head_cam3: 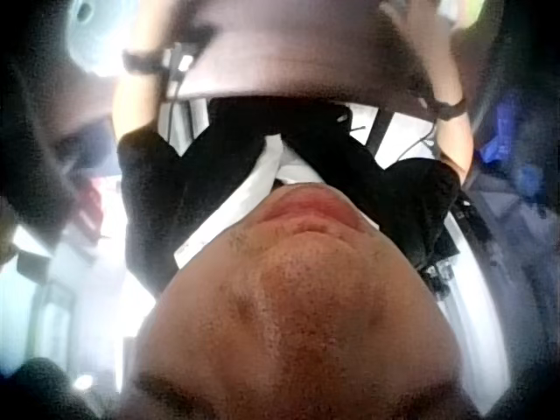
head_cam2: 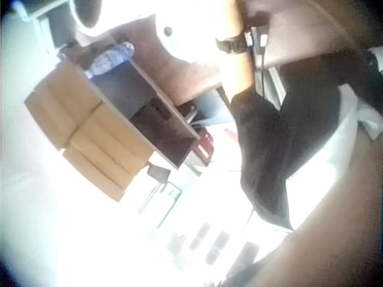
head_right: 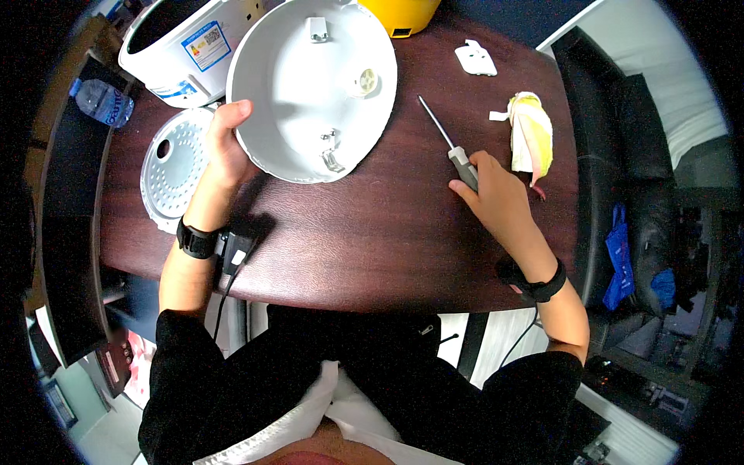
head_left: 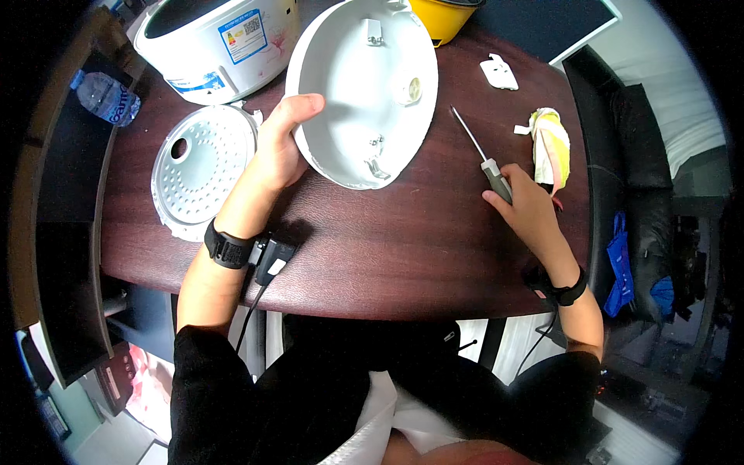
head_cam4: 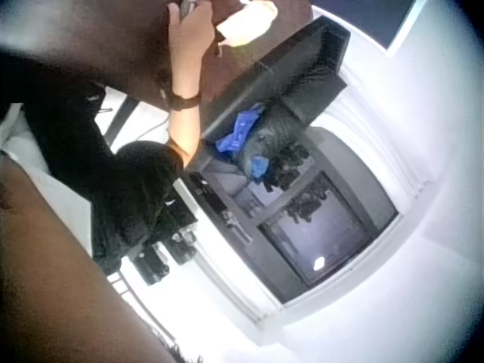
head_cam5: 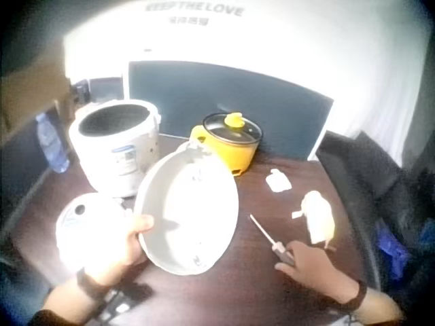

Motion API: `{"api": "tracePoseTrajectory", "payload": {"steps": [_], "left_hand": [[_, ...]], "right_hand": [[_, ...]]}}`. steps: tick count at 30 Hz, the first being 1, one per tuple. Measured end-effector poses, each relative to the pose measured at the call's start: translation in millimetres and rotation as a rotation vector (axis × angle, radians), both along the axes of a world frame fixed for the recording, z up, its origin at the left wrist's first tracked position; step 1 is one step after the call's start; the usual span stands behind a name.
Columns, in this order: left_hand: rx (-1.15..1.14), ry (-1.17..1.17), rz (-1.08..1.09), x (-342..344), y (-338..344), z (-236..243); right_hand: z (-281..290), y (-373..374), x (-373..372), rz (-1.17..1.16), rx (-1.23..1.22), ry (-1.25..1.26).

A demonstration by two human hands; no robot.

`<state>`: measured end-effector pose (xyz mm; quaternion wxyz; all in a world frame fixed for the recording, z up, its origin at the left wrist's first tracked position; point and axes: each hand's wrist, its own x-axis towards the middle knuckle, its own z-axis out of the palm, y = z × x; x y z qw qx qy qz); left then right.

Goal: The person uses a screwdriver to repeatedly tighten and loosen screws on the underside of a white plastic appliance lid. The person holds the lid with the left hand and manipulates the screwdriver with the right hand, focusing on a single screw location.

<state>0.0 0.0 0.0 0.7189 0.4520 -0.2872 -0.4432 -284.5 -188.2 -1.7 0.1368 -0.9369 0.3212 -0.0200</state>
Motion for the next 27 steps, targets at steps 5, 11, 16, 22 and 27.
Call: {"api": "tracePoseTrajectory", "payload": {"steps": [5, 11, 16, 22, 27], "left_hand": [[-0.022, -0.044, 0.050, -12.2, -6.0, 7.6], [0.048, -0.056, 0.035, 2.8, 0.2, 5.1], [-0.001, 0.023, 0.056, 6.0, -1.0, 3.1], [-0.017, -0.072, 0.128, 9.7, -3.7, 5.6], [-0.004, -0.129, 0.149, 9.3, -5.2, 12.2]], "right_hand": [[9.4, -14.7, -1.6, 0.057, 0.123, -0.076], [49.9, 15.4, 11.2, 0.116, 0.341, -0.186], [66.6, 32.9, 32.7, 0.290, 0.342, -0.220], [73.6, 35.4, 47.3, 0.379, 0.214, -0.228], [56.7, 26.5, 47.1, 0.382, 0.151, -0.215]]}}
